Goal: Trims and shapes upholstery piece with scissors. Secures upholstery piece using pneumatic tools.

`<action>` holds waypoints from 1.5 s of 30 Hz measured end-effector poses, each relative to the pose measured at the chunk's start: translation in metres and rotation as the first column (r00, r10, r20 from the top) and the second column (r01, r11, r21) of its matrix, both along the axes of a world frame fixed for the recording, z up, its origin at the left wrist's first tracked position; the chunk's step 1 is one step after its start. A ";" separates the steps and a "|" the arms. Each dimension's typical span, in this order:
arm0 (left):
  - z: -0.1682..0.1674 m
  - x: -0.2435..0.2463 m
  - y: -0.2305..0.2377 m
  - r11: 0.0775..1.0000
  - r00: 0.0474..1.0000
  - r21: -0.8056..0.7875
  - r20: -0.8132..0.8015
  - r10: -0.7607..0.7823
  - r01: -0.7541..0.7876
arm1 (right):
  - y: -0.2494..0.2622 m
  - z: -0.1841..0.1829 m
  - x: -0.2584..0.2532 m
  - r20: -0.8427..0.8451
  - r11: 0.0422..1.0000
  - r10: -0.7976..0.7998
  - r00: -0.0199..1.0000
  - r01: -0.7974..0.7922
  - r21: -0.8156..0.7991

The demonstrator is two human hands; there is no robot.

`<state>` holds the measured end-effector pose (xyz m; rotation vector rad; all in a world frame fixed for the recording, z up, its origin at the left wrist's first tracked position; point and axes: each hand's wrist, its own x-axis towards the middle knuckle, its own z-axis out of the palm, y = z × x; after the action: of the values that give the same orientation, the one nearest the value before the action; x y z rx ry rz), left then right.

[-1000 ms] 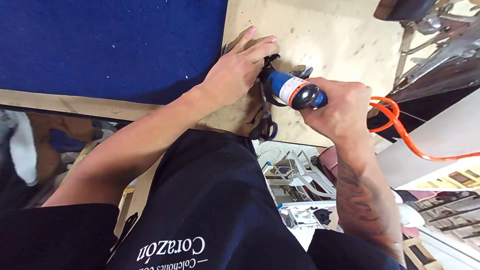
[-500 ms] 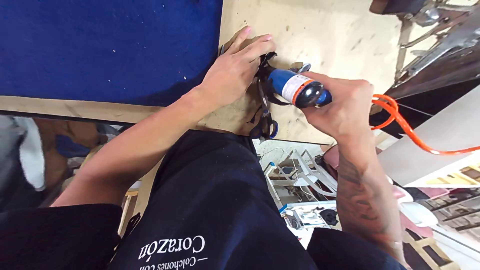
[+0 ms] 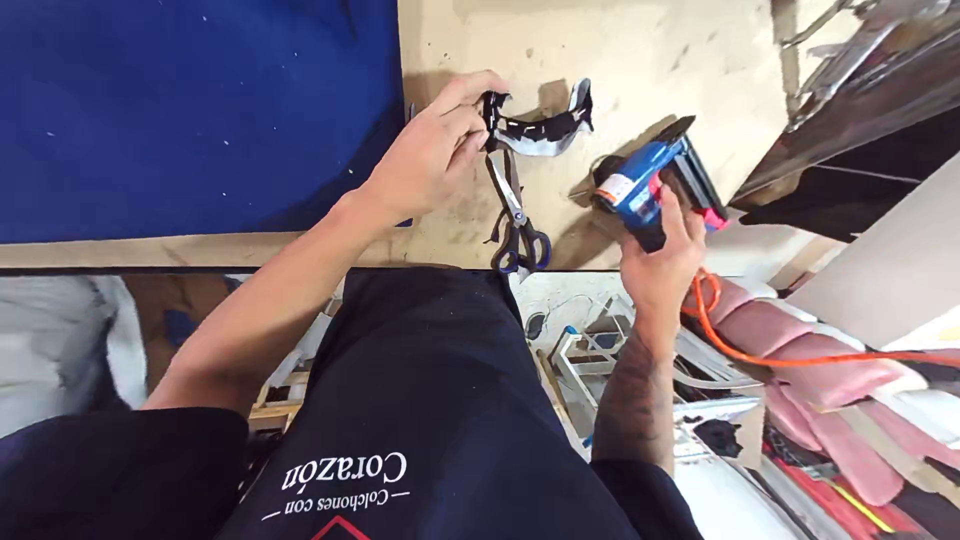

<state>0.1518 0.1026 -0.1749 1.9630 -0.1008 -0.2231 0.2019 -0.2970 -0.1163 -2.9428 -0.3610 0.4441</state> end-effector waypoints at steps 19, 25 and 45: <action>0.126 -0.083 -0.030 0.936 1.000 -0.351 -0.011 -0.012 0.008 | 0.146 0.079 -0.091 0.472 0.755 0.158 0.867 -0.414 0.509; 0.130 -0.095 -0.044 0.916 0.988 -0.399 0.155 0.022 0.043 | 0.148 0.086 -0.110 0.465 0.729 0.077 0.882 -0.368 0.577; 0.119 -0.110 -0.050 0.958 0.934 -0.236 0.278 0.224 -0.159 | 0.184 0.080 -0.118 0.103 0.520 -0.021 0.994 -0.077 0.851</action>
<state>0.0420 0.0522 -0.0558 1.7679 -0.1245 0.2132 0.0840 -0.1132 -0.0366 -1.9603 -0.4679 0.0525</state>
